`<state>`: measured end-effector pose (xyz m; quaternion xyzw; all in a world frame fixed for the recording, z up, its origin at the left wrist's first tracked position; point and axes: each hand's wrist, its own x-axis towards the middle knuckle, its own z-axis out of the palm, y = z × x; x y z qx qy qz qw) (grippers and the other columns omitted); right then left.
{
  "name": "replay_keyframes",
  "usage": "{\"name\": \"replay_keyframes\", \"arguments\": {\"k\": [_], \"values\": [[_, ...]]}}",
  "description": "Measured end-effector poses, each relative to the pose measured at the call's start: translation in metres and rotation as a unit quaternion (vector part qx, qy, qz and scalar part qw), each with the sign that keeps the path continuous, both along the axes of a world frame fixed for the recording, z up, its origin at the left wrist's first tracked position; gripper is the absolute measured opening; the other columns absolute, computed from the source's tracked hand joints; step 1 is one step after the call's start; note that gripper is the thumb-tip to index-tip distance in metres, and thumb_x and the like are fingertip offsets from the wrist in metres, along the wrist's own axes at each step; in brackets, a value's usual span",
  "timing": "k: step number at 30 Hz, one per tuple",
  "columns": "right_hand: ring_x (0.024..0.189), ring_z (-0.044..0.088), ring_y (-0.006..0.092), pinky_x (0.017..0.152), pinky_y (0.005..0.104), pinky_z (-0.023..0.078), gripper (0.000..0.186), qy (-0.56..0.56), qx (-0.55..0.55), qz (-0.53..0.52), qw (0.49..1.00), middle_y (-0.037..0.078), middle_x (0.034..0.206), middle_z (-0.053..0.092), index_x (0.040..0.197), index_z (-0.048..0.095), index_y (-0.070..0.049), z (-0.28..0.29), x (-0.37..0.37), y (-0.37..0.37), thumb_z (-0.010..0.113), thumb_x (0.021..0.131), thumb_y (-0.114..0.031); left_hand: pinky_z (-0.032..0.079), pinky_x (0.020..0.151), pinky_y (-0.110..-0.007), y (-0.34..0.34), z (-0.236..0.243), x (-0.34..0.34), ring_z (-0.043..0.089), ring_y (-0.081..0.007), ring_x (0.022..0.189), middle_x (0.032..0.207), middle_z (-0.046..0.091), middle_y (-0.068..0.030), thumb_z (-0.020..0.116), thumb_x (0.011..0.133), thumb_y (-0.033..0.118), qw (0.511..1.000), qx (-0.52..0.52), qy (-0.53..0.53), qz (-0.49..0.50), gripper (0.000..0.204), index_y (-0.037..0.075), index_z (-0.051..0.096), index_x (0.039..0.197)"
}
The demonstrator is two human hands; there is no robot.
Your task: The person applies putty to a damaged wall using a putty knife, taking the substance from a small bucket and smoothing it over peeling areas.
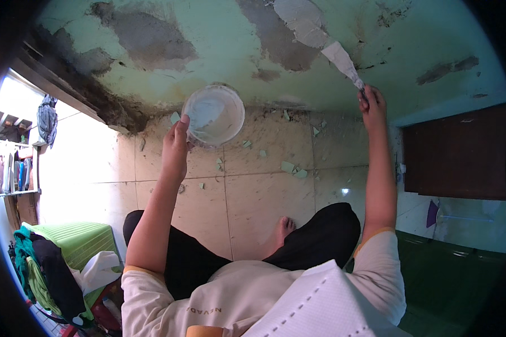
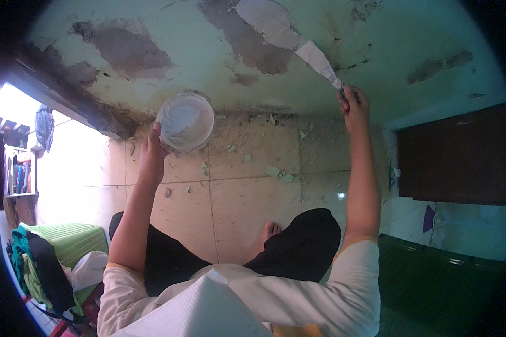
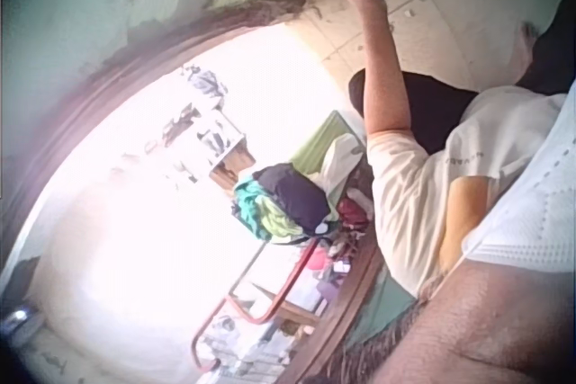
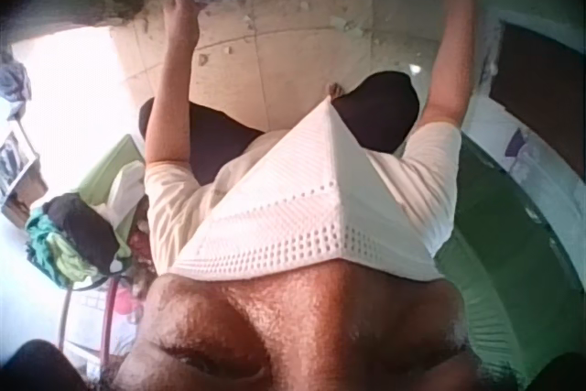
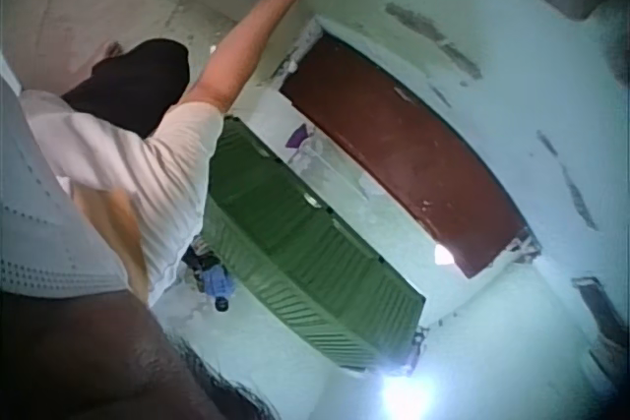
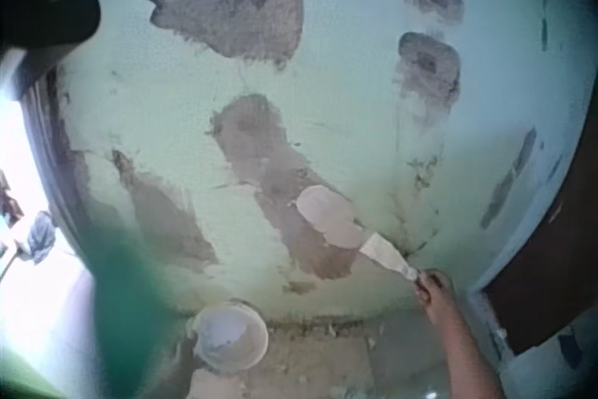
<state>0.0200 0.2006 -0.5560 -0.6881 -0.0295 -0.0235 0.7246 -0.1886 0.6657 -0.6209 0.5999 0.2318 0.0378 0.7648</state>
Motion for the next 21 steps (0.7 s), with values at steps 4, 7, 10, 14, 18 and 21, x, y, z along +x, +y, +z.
{"name": "replay_keyframes", "arguments": {"k": [4,7,10,14,18,21], "values": [[0.062,0.044,0.0056,0.053,0.0209,0.033,0.02,-0.06,0.019,0.004,0.998,0.003,0.084,0.061,0.106,0.061,-0.004,0.015,-0.033,0.026,0.06,0.099,-0.022,0.04,0.074,-0.026,0.001,0.004,-0.002,0.049,-0.0107,0.088,0.109,0.059,-0.0053,0.055,0.092,0.06,1.0,-0.018,0.003,0.017,0.073,-0.003,0.055,0.129],[0.07,0.049,0.0094,0.061,0.0233,0.038,0.026,-0.16,-0.111,0.025,0.981,0.004,0.091,0.061,0.117,0.06,-0.001,0.044,-0.051,0.054,0.056,0.101,-0.021,0.043,0.081,-0.028,0.006,0.001,-0.003,0.054,-0.0142,0.099,0.117,0.059,-0.0086,0.055,0.092,0.059,0.999,-0.025,0.007,0.027,0.074,-0.003,0.053,0.131],[0.084,0.054,0.0167,0.072,0.03,0.045,0.034,-0.376,-0.325,0.003,0.868,0.009,0.1,0.059,0.128,0.057,0.0,0.055,-0.059,0.07,0.054,0.101,-0.021,0.044,0.094,-0.032,0.002,0.009,-0.008,0.055,-0.02,0.114,0.128,0.056,-0.0124,0.054,0.093,0.058,0.998,-0.056,-0.004,0.04,0.076,-0.003,0.047,0.136],[0.099,0.056,0.0287,0.085,0.0388,0.047,0.035,-0.439,-0.413,-0.033,0.797,0.017,0.111,0.056,0.131,0.055,0.001,0.028,-0.048,0.07,0.051,0.101,-0.016,0.043,0.102,-0.038,-0.004,0.029,-0.029,0.054,-0.0235,0.122,0.134,0.052,-0.014,0.052,0.094,0.057,0.992,-0.107,-0.014,0.066,0.078,-0.003,0.041,0.141],[0.102,0.056,0.0327,0.088,0.04,0.047,0.036,-0.467,-0.448,-0.047,0.761,0.019,0.114,0.057,0.132,0.052,0.002,0.002,-0.013,0.077,0.053,0.101,-0.016,0.042,0.103,-0.038,-0.013,0.057,-0.053,0.053,-0.0226,0.123,0.138,0.05,-0.0148,0.049,0.097,0.054,0.991,-0.108,-0.024,0.072,0.073,-0.004,0.04,0.142],[0.11,0.057,0.0338,0.093,0.0393,0.046,0.037,-0.433,-0.437,-0.057,0.786,0.021,0.119,0.057,0.132,0.05,0.001,-0.018,0.005,0.084,0.054,0.101,-0.018,0.041,0.104,-0.037,-0.014,0.065,-0.07,0.052,-0.0215,0.124,0.139,0.05,-0.0144,0.047,0.098,0.052,0.991,-0.114,-0.024,0.071,0.07,-0.003,0.04,0.142]]}}
